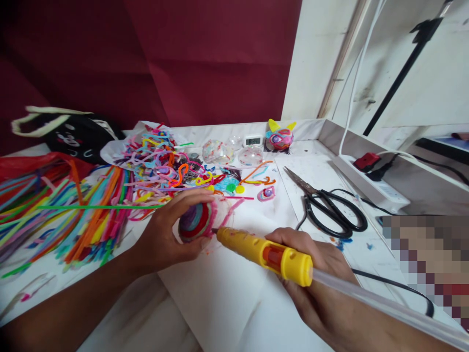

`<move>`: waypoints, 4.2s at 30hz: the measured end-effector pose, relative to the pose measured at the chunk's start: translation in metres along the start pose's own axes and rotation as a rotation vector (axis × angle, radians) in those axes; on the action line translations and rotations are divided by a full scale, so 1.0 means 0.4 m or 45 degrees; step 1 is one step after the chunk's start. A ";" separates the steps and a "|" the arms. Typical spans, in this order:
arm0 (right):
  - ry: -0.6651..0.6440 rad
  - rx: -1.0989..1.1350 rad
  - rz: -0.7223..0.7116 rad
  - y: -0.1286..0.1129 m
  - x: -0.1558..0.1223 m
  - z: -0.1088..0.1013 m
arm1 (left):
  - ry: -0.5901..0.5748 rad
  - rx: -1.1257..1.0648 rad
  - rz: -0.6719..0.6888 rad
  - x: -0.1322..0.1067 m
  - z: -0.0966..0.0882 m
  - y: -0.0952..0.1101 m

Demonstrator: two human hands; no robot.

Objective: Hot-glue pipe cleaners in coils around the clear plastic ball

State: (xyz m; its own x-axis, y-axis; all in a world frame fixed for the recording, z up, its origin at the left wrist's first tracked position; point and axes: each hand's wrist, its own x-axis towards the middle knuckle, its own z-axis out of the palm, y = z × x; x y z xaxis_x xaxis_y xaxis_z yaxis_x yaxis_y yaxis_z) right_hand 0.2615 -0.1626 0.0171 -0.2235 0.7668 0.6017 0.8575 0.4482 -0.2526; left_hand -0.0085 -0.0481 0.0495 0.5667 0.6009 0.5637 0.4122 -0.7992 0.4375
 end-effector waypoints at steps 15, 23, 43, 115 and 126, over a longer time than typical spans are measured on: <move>-0.076 -0.016 -0.152 0.015 0.006 -0.016 | -0.007 0.000 0.004 0.001 0.003 0.000; 0.033 -0.053 -0.031 0.000 0.009 -0.010 | 0.004 0.022 0.020 -0.001 0.002 -0.002; 0.012 -0.043 -0.190 -0.013 0.040 -0.030 | -0.032 0.026 0.000 0.003 -0.001 0.009; 0.118 -0.094 -0.090 -0.010 0.040 -0.034 | -0.108 -0.103 -0.087 -0.022 -0.003 -0.003; 0.170 -0.085 -0.047 -0.004 0.027 -0.022 | -0.121 -0.114 -0.040 -0.025 -0.003 0.008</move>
State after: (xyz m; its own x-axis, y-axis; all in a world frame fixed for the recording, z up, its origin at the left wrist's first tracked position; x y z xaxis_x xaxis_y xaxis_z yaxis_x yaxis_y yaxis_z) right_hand 0.2619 -0.1590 0.0304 -0.1959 0.6803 0.7063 0.8797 0.4402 -0.1800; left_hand -0.0138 -0.0565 0.0461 0.6213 0.6182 0.4815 0.3679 -0.7727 0.5174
